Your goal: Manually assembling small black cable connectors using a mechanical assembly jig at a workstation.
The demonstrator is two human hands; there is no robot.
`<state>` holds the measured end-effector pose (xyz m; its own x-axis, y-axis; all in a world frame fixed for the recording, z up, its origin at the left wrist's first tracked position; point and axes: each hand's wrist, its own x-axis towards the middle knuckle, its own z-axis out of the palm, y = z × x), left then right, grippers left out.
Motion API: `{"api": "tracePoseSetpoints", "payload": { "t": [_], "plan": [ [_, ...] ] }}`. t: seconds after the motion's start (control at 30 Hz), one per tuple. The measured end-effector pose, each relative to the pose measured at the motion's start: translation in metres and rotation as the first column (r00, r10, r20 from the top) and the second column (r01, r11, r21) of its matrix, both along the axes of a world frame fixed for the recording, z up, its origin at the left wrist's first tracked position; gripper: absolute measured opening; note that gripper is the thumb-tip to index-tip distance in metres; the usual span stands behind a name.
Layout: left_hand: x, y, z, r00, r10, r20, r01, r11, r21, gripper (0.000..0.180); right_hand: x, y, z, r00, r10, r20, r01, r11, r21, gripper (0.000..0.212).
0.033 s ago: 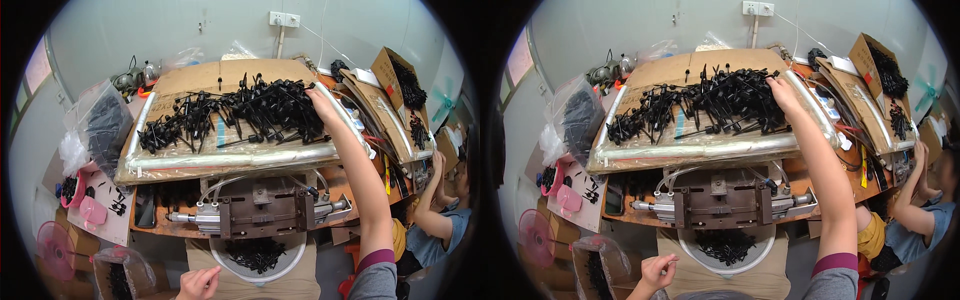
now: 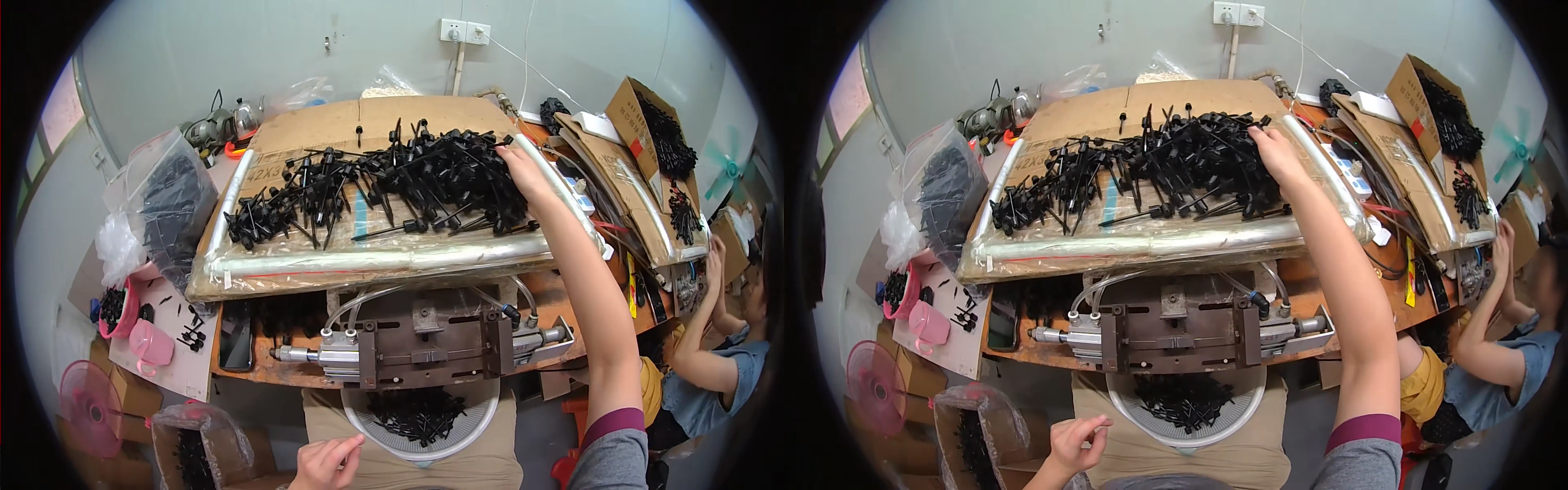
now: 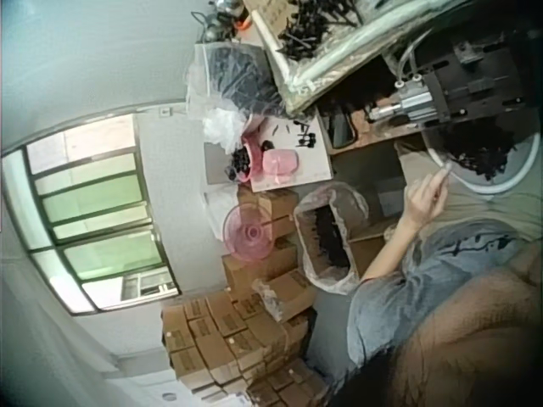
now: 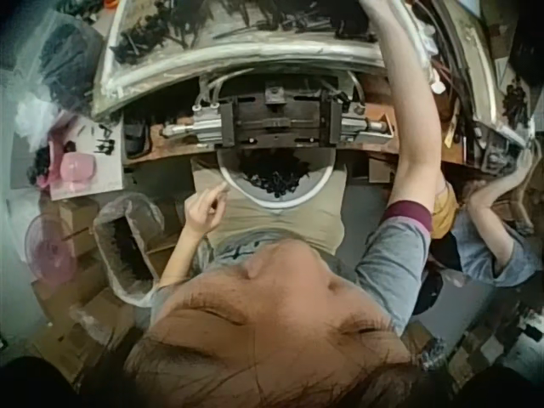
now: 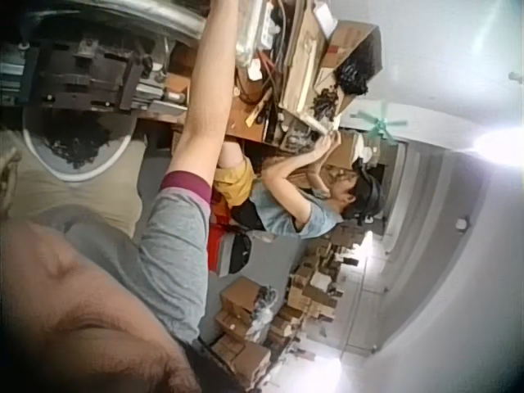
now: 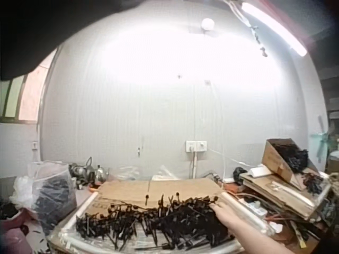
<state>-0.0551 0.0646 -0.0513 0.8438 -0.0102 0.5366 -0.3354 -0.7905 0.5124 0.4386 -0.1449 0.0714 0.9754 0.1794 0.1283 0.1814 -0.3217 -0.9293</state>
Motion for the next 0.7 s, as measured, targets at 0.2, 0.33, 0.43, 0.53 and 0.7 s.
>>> {"api": "tracePoseSetpoints", "payload": {
  "t": [0.2, 0.33, 0.43, 0.53, 0.7],
  "plan": [
    [0.009, -0.024, -0.009, 0.998, -0.068, -0.006, 0.067, 0.994, -0.087, 0.041, -0.053, 0.021, 0.03, 0.993, 0.046, -0.109, -0.053, 0.997, -0.056, 0.063],
    [0.004, -0.033, -0.016, 0.995, -0.081, -0.058, 0.073, 0.989, -0.131, 0.04, -0.062, 0.024, 0.036, 0.991, 0.086, -0.102, -0.101, 0.983, -0.152, 0.06],
    [0.002, -0.034, -0.02, 0.99, -0.097, -0.102, 0.083, 0.987, -0.138, 0.038, -0.055, 0.002, 0.037, 0.996, 0.076, 0.044, -0.06, 0.956, -0.289, 0.056],
    [0.0, -0.033, -0.025, 0.99, -0.085, -0.116, 0.07, 0.989, -0.133, 0.037, -0.066, -0.018, 0.034, 0.946, 0.038, 0.321, 0.023, 0.982, -0.185, 0.043],
    [-0.002, -0.033, -0.031, 0.986, -0.054, -0.161, 0.032, 0.99, -0.134, 0.035, -0.122, -0.031, 0.048, 0.664, 0.313, 0.679, 0.041, 0.892, -0.45, 0.018]
  ]
}}
